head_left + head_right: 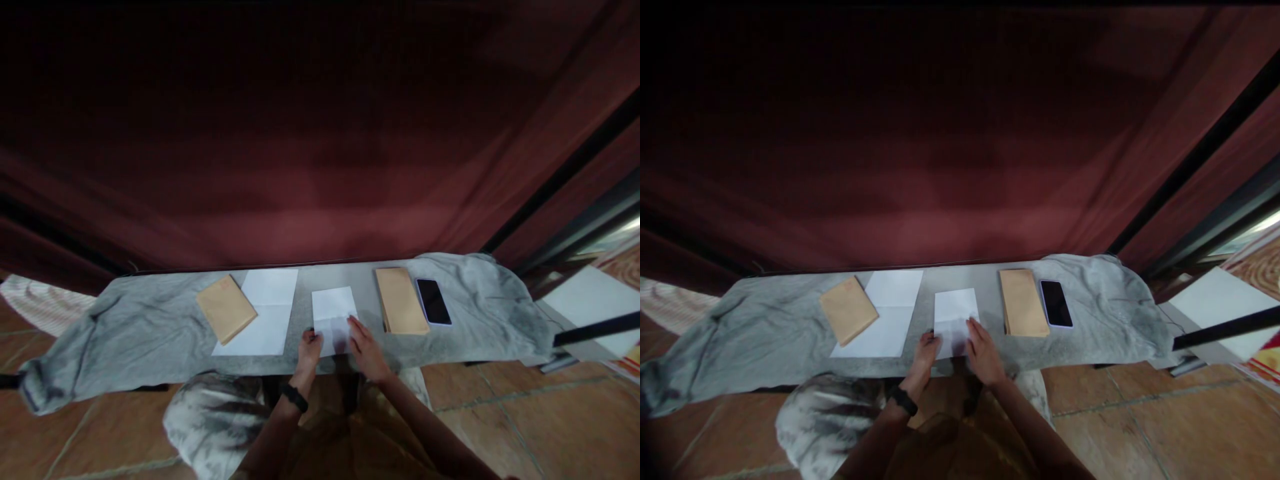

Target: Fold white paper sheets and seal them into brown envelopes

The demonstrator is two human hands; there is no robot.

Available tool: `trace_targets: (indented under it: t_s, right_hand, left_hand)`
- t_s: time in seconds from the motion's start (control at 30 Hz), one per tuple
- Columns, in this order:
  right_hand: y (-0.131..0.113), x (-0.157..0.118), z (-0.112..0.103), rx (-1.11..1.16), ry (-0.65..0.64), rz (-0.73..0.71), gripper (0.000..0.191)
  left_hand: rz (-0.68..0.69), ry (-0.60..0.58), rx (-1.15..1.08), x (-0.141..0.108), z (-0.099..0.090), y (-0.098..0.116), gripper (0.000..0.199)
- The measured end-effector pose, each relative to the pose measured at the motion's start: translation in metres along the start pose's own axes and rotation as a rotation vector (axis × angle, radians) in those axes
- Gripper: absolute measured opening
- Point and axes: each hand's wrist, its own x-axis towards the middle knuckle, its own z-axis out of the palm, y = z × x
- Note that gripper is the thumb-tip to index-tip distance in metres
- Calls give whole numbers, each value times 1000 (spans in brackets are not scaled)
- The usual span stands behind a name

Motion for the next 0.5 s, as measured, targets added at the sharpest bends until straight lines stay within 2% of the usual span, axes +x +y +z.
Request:
trace_targets:
  t_s: [0.13,0.17,0.23,0.3,0.37,0.43,0.5]
  right_hand:
    - [-22,6,14,-256,-90,-67,51]
    - [-23,5,16,-300,-94,-62,50]
    - [-20,1,18,-352,-104,-55,50]
    - [-15,-2,20,-377,-131,-69,50]
    - [-11,-4,22,-387,-163,-102,50]
    - [-8,-4,25,-398,-166,-119,49]
    - [-10,-4,26,-405,-141,-111,49]
  left_hand:
    - [52,-35,134,-4,-6,-3,10]
    - [110,-23,185,-7,-8,-4,14]
    - [336,7,347,-14,-6,-4,24]
    - [642,-27,547,-18,6,-2,34]
    - [856,-167,684,-16,26,3,41]
    - [946,-297,801,-8,47,9,46]
    - [972,-368,884,5,62,16,49]
